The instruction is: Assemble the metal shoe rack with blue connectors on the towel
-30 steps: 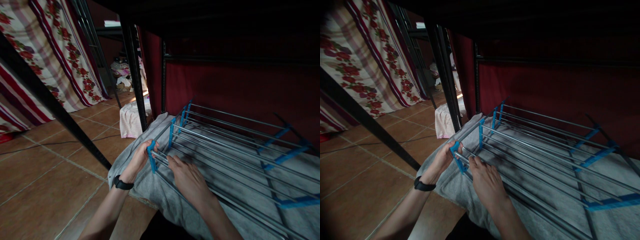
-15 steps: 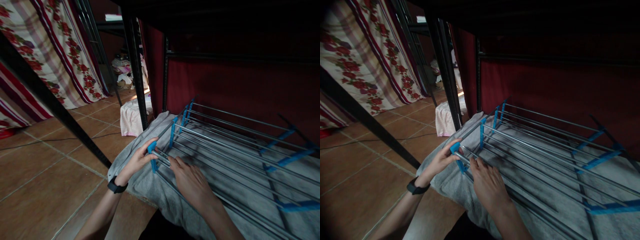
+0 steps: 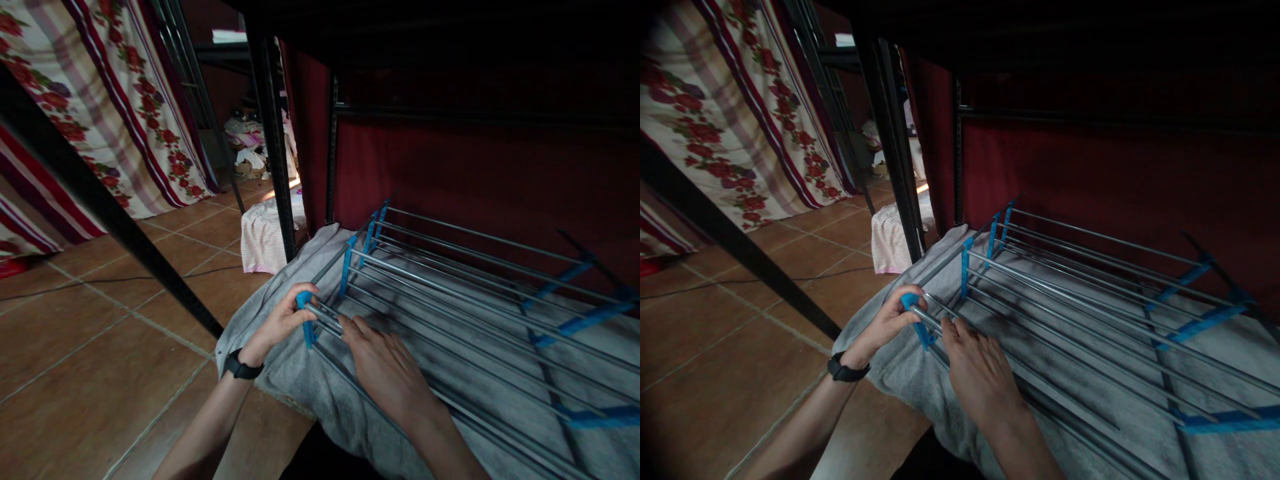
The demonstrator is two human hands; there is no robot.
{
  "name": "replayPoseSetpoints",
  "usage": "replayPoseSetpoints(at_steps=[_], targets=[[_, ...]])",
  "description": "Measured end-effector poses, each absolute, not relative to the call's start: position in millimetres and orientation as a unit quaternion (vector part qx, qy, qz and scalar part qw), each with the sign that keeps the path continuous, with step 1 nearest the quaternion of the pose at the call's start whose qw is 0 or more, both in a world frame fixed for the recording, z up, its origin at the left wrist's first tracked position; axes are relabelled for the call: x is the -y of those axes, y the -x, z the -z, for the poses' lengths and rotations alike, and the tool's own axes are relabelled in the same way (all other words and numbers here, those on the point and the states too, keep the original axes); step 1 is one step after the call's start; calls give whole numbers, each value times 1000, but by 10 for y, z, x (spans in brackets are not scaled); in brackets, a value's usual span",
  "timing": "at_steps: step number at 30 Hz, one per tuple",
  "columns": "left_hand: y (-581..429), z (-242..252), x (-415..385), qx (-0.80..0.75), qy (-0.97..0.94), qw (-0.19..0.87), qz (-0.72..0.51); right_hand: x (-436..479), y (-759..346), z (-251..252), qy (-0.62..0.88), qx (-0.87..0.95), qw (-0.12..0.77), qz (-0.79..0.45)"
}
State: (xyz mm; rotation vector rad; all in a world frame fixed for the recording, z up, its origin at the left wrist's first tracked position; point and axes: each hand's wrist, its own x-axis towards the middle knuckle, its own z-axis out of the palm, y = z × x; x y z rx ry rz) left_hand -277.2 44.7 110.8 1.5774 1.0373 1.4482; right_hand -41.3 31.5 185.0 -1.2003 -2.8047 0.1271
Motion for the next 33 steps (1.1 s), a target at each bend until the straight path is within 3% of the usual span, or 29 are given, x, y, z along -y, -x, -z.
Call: replayPoseSetpoints(at_steps=[7,15,33], targets=[[2736,-1053,-482,-419,-605,335,-588,-336,413,-1916,399,914,45,-50],[2686,-1125,-436,-392,-581,411,-583,-309,422,-1922,405,912,29,-55],[2615,-1070,-433,-367,-523,442,-629,-344,409,-1845,400,915,38,-34]])
